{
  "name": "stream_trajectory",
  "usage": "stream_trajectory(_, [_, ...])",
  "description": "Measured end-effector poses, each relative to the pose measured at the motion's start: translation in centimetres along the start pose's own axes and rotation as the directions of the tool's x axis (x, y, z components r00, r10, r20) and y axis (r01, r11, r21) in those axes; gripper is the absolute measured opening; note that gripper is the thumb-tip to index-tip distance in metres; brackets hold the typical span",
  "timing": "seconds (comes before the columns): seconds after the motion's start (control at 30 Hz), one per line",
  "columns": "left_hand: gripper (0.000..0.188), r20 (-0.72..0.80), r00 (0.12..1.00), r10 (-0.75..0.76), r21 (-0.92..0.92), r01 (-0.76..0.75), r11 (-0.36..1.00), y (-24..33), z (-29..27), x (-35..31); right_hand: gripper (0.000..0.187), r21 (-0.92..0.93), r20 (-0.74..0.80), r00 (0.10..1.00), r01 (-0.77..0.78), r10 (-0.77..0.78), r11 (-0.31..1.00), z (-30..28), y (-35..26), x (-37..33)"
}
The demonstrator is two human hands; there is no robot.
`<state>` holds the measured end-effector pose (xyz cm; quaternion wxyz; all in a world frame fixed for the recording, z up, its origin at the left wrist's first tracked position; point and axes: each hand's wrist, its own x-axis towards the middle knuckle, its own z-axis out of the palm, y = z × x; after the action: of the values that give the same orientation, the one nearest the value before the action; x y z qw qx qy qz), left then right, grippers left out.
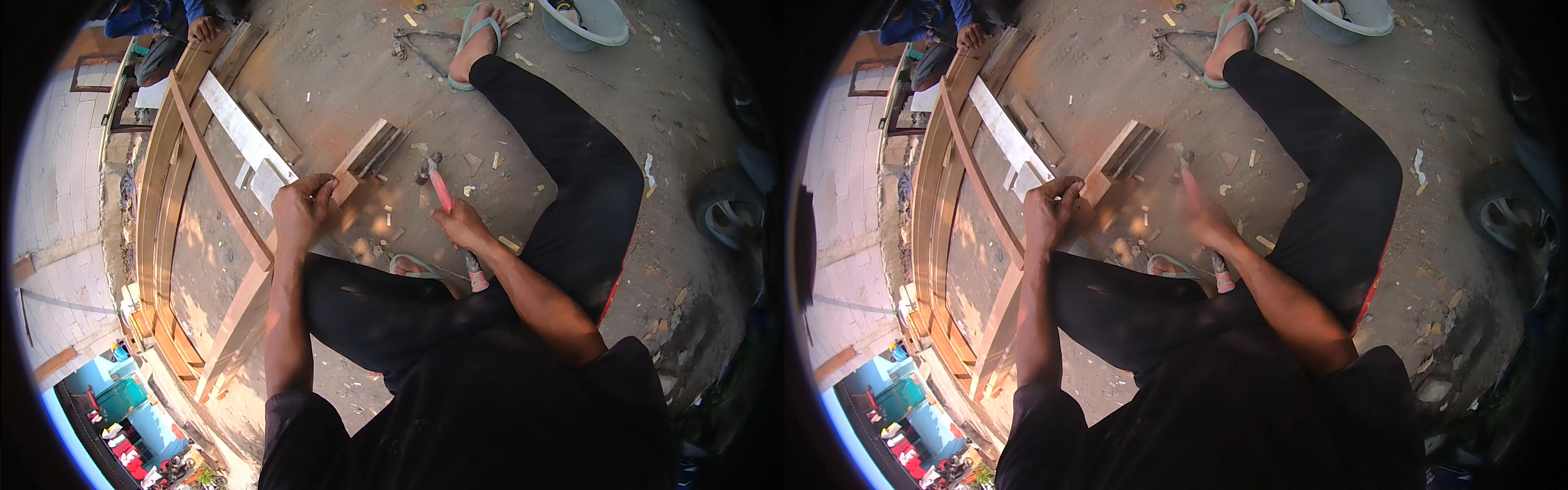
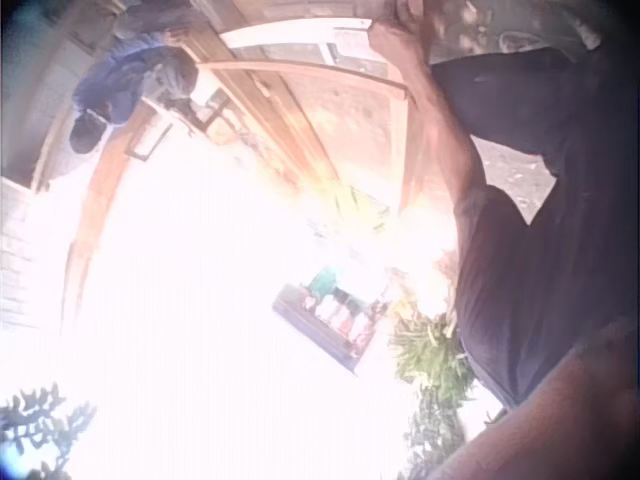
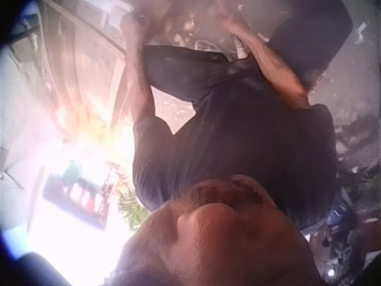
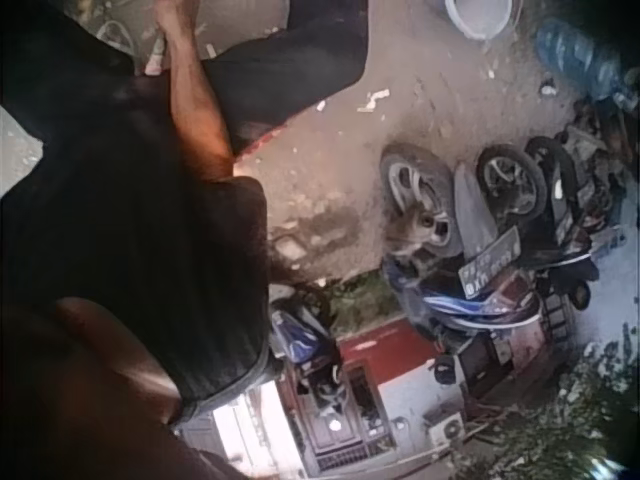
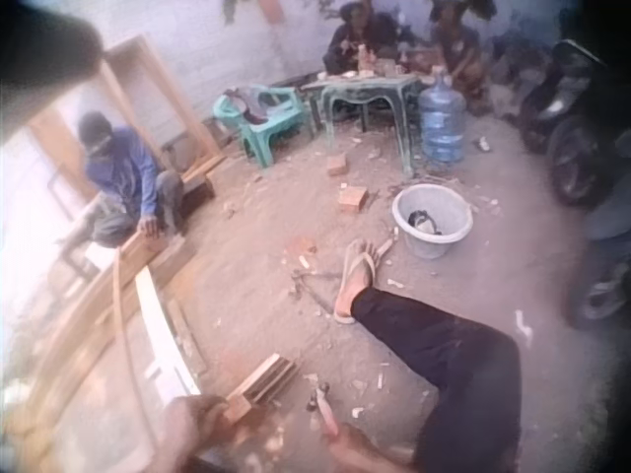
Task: The person assembles a wooden frame by holding a nail against the wood and striking it with a hammer to secure the joints.
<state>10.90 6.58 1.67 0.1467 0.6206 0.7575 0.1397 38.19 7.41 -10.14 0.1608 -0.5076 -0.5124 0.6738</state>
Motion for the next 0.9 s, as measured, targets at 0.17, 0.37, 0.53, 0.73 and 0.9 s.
stream_trajectory(0.17, [0.018,0.237,0.971,0.032,-0.138,0.001,0.99,-0.7,-0.4,0.3,0.036,0.085,-0.015,0.995,-0.098,0.099,0.992,-0.1,0.9,1.1])
stream_trajectory(0.37, [0.016,-0.019,0.975,0.223,0.028,-0.222,0.975,-0.2,-0.1,-0.3,0.033,0.008,-0.066,0.983,-0.172,0.172,0.985,0.1,3.1,2.2])
stream_trajectory(0.53, [0.017,0.089,0.994,0.061,0.067,-0.067,0.996,0.0,0.0,-0.2,0.034,-0.009,-0.069,0.986,-0.156,0.155,0.988,0.0,3.3,2.3])
stream_trajectory(0.73, [0.016,0.228,0.859,0.459,-0.01,-0.469,0.883,0.6,0.9,-0.1,0.033,0.001,0.003,0.988,-0.153,0.153,0.988,0.4,2.7,1.8])
stream_trajectory(0.9, [0.023,0.16,0.973,0.168,-0.219,-0.13,0.967,2.0,0.3,0.7,0.031,0.015,-0.017,0.987,-0.159,0.159,0.987,0.4,3.1,1.9])
